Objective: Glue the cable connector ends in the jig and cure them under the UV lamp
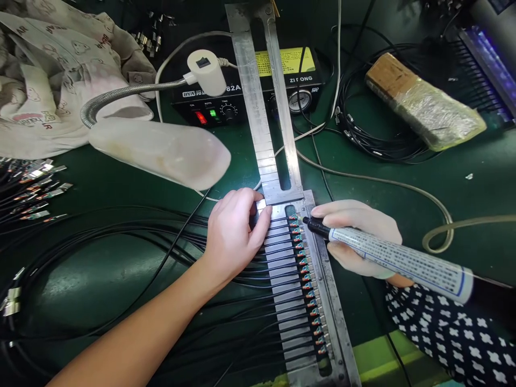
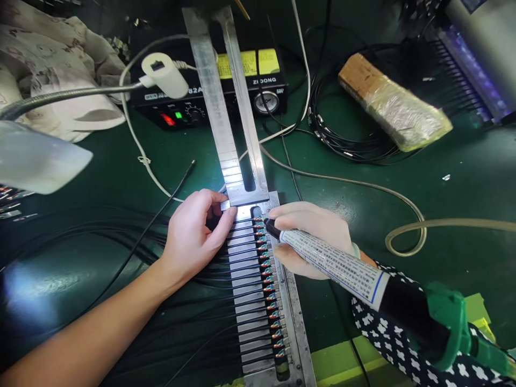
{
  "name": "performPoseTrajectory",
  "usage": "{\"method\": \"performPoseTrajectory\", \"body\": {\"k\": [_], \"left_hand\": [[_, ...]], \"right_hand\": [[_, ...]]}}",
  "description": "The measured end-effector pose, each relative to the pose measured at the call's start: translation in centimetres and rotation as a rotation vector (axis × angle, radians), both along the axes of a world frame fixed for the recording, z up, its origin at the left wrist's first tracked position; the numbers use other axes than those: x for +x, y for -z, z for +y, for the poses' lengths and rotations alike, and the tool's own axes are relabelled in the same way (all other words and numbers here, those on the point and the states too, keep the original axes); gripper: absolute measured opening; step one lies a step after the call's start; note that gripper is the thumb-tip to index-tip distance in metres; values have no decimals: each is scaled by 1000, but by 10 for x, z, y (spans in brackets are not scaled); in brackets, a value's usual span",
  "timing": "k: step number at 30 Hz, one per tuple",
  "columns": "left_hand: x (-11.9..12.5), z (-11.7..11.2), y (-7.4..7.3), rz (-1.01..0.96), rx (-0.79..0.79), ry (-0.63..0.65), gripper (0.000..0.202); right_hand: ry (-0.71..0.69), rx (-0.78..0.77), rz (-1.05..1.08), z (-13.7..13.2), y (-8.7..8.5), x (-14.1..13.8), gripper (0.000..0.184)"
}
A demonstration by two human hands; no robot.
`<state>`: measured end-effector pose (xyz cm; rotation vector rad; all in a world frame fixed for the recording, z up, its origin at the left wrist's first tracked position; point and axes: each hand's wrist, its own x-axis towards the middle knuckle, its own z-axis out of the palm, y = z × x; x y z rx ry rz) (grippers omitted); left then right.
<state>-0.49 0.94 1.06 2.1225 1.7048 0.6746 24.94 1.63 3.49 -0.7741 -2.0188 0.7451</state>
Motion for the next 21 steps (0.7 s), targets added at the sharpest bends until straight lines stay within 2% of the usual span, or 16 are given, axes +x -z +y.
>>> {"method": "performPoseTrajectory", "body": {"k": [21], "left_hand": [[2, 1, 0, -13, 0, 4, 10]], "right_hand": [[-2, -10, 29, -1, -1, 2, 31]]}}
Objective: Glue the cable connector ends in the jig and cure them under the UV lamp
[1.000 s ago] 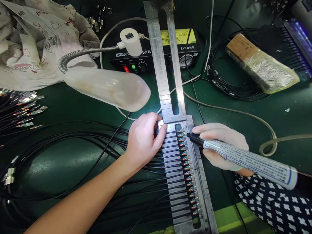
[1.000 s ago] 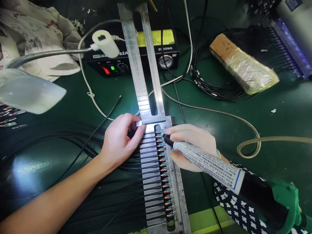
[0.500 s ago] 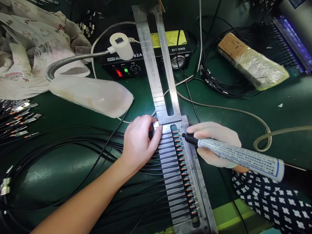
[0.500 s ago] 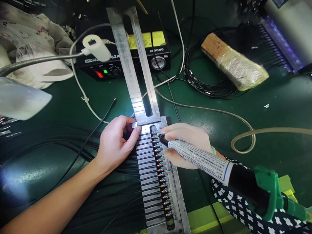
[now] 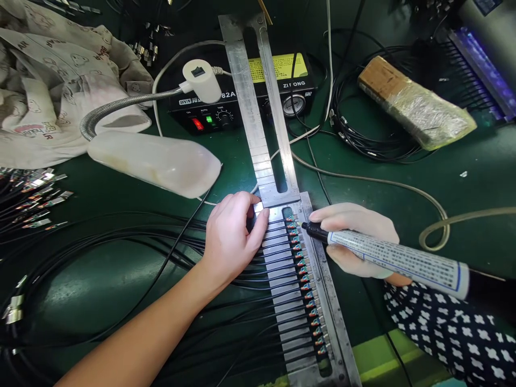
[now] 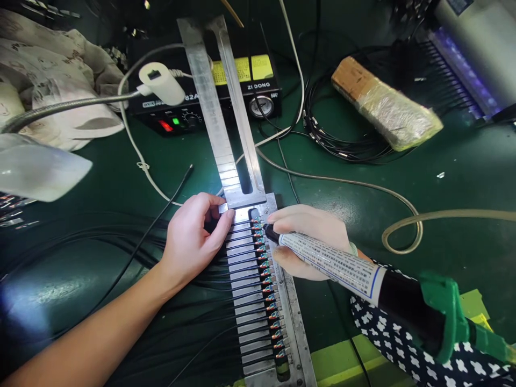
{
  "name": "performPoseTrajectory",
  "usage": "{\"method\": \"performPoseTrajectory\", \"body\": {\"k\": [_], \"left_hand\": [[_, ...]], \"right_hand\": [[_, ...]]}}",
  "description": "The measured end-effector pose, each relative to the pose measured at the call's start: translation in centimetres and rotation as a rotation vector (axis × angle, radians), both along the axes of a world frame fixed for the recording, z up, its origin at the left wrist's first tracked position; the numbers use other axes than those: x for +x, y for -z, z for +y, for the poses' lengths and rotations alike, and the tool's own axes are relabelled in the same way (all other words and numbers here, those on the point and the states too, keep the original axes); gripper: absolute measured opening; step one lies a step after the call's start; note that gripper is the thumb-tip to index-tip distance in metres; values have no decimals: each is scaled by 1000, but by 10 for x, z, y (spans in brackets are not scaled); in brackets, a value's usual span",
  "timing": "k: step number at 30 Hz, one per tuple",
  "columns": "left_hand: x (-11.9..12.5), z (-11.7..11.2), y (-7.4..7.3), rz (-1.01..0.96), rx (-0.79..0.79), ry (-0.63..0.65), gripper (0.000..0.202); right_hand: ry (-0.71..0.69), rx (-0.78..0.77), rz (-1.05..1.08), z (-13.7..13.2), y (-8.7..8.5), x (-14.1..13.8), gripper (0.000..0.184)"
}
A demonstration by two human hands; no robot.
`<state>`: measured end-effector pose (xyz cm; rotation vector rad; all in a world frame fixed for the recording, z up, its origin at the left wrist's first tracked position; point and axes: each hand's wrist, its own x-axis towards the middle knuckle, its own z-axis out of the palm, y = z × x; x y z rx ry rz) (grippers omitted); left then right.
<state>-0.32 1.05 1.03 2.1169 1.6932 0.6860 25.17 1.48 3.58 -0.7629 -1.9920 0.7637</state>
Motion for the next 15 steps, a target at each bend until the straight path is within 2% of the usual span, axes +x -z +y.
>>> {"method": "performPoseTrajectory", "body": {"k": [15], "left_hand": [[0, -1, 0, 9, -12, -7, 11]], "right_hand": [[18, 13, -32, 3, 2, -1, 32]]}}
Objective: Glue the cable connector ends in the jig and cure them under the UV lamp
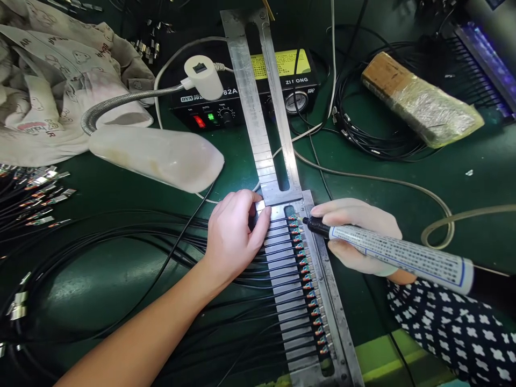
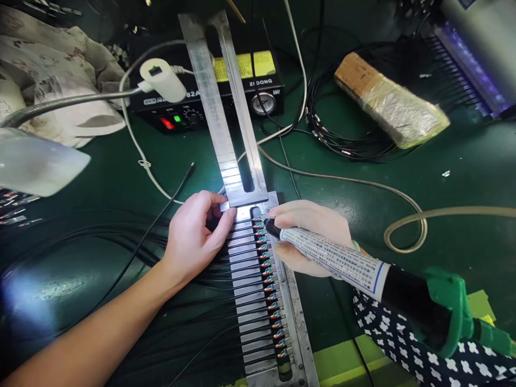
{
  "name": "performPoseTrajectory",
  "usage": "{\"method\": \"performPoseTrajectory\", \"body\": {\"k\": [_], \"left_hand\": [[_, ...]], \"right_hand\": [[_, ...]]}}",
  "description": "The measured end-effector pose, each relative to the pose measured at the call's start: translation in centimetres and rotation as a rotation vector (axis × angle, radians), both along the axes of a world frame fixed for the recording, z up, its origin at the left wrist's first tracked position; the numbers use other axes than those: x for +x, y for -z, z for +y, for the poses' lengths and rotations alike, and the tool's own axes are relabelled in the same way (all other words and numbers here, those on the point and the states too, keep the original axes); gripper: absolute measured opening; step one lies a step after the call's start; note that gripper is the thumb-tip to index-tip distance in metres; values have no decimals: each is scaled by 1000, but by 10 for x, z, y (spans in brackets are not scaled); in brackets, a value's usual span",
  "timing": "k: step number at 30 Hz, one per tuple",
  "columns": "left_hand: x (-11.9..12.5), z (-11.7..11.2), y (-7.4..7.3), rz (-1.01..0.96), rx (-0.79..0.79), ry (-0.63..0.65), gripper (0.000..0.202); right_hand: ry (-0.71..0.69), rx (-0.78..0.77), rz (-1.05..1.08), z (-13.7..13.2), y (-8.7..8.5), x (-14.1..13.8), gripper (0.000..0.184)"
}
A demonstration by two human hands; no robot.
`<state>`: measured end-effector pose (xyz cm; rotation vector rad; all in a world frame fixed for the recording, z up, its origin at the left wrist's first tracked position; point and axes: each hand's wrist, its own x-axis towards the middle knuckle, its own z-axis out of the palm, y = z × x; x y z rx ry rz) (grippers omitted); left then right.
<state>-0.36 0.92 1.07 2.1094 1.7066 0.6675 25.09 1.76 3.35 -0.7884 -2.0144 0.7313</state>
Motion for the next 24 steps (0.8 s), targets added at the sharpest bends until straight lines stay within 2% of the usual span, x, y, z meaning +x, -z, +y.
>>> {"method": "performPoseTrajectory", "body": {"k": [16, 24], "left_hand": [[0, 0, 0, 10, -5, -2, 11], [-1, 0, 0, 5, 1, 2, 11]], "right_hand": [[27, -15, 16, -1, 1, -2, 30], [-13, 15, 10, -1, -1, 1, 31]]}}
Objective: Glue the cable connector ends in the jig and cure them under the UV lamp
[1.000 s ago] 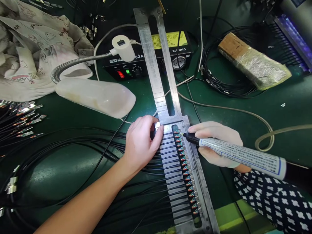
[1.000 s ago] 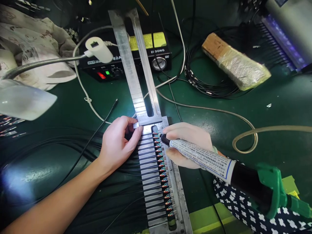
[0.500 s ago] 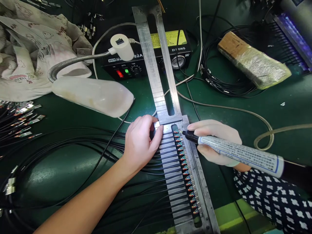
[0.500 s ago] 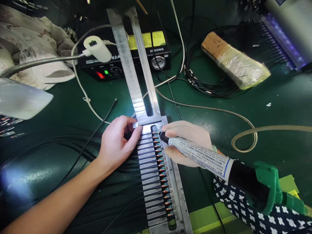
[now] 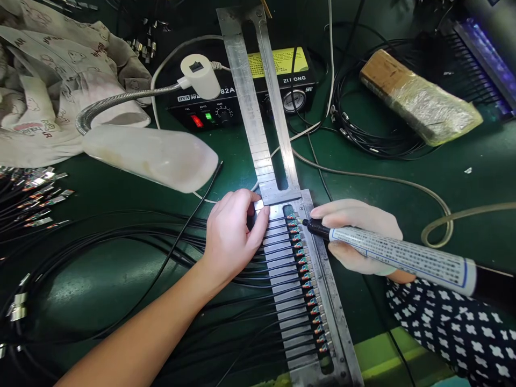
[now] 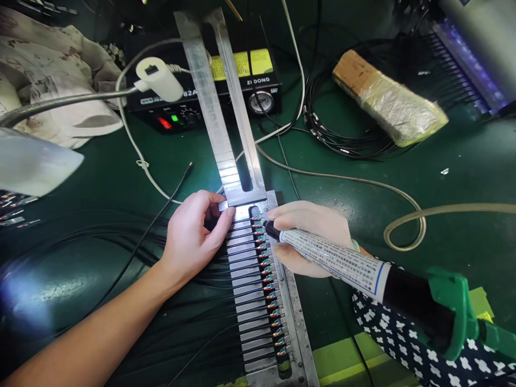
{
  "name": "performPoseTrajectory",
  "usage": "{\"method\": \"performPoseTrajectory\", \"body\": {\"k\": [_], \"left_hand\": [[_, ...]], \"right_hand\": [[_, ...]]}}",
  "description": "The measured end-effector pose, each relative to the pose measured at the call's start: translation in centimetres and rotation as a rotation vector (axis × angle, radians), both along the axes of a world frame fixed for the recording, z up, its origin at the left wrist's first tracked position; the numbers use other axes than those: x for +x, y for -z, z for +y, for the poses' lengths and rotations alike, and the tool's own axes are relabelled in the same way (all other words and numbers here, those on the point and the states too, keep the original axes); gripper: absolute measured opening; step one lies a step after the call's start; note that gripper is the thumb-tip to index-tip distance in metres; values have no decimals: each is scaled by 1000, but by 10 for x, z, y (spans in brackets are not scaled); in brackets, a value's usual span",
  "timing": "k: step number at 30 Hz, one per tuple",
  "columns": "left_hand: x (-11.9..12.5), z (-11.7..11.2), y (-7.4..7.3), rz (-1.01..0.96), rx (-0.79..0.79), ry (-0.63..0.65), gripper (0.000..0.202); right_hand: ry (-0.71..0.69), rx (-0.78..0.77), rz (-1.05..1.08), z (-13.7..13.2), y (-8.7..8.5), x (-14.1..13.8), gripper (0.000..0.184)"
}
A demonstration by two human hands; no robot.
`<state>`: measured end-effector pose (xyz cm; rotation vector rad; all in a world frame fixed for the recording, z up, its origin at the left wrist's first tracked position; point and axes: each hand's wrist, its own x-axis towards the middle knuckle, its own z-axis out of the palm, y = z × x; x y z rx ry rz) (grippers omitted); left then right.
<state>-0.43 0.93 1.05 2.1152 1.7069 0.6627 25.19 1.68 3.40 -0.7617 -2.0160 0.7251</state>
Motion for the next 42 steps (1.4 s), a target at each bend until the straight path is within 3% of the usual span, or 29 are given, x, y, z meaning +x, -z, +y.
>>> {"method": "performPoseTrajectory", "body": {"k": [42], "left_hand": [[0, 1, 1, -7, -2, 3, 12]], "right_hand": [[14, -47, 20, -2, 2, 2, 33]]}}
